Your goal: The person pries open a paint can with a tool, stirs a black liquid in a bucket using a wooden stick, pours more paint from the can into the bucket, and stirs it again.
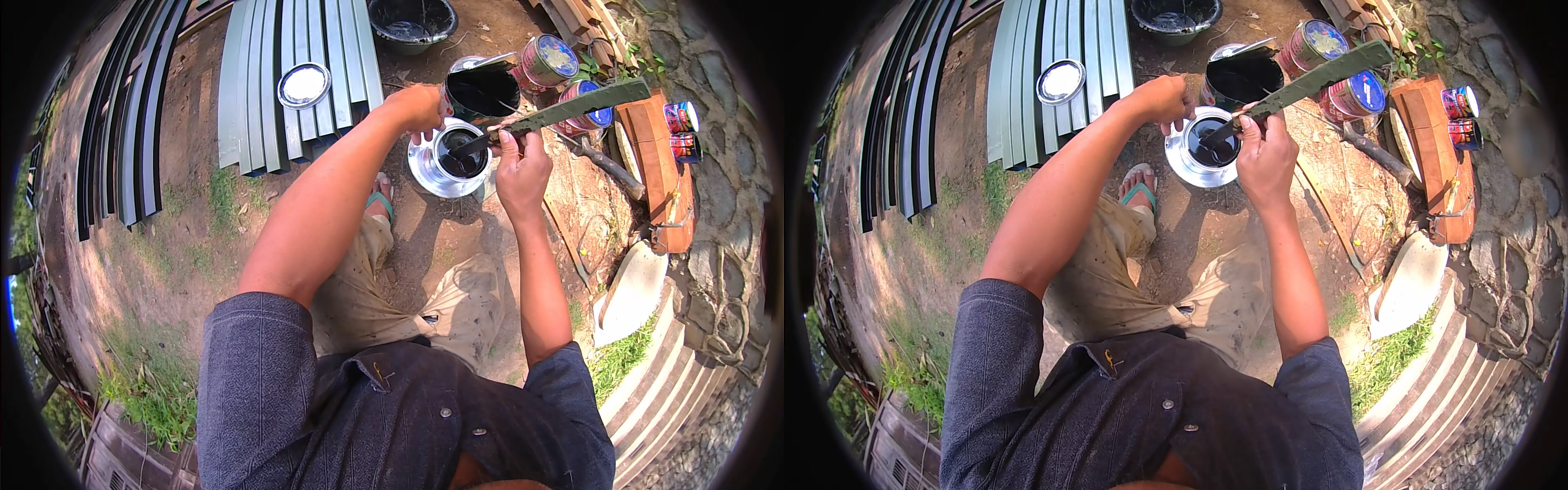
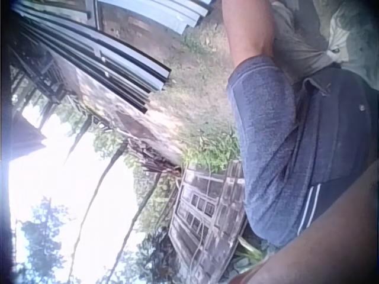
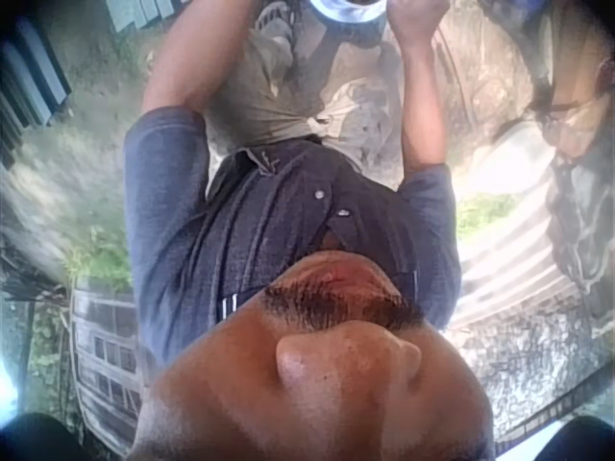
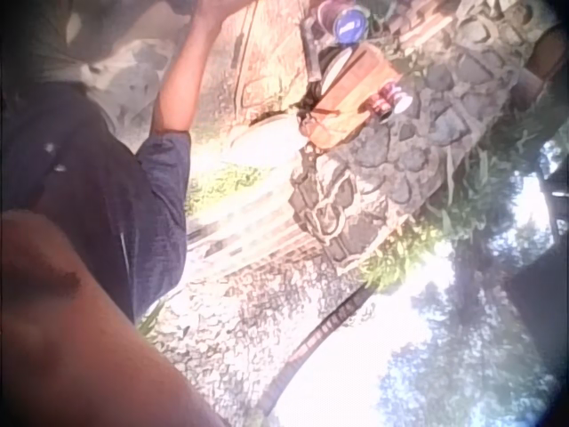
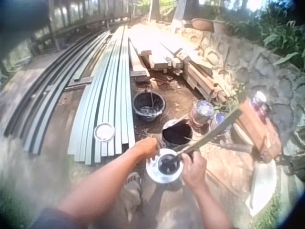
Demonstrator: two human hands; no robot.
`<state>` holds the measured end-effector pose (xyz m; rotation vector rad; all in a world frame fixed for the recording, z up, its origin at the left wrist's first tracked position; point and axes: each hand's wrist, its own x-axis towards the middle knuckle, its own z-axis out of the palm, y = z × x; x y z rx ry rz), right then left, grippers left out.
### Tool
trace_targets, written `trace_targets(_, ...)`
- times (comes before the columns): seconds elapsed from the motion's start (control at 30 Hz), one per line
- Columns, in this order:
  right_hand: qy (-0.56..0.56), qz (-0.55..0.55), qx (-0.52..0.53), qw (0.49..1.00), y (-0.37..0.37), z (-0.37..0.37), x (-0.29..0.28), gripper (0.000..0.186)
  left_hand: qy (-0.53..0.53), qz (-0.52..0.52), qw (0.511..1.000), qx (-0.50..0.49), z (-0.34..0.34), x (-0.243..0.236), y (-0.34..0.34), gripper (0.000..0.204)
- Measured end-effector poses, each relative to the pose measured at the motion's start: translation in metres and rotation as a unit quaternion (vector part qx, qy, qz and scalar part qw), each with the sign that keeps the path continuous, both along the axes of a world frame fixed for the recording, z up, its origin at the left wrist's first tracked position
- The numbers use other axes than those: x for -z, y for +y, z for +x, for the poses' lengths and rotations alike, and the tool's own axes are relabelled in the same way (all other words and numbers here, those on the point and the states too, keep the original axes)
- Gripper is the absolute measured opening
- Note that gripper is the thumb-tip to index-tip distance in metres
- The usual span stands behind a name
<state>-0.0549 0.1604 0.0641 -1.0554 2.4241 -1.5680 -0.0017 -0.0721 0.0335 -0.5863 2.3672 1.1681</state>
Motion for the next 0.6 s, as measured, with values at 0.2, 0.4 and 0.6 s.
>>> trace_targets(0.2,0.085,-0.039,-0.068,0.993,-0.006,-0.008,-0.003,0.011,0.003,-0.009,1.0,0.015,-0.002,0.001,-0.001,0.014)
trace_targets(0.4,0.135,0.033,-0.057,0.989,-0.001,-0.021,0.002,0.01,0.0,-0.011,1.0,0.026,-0.002,-0.001,0.001,0.018)
trace_targets(0.6,0.06,0.063,0.058,0.995,0.007,-0.028,0.013,0.013,-0.017,-0.017,0.999,0.024,-0.004,-0.001,0.002,0.021)
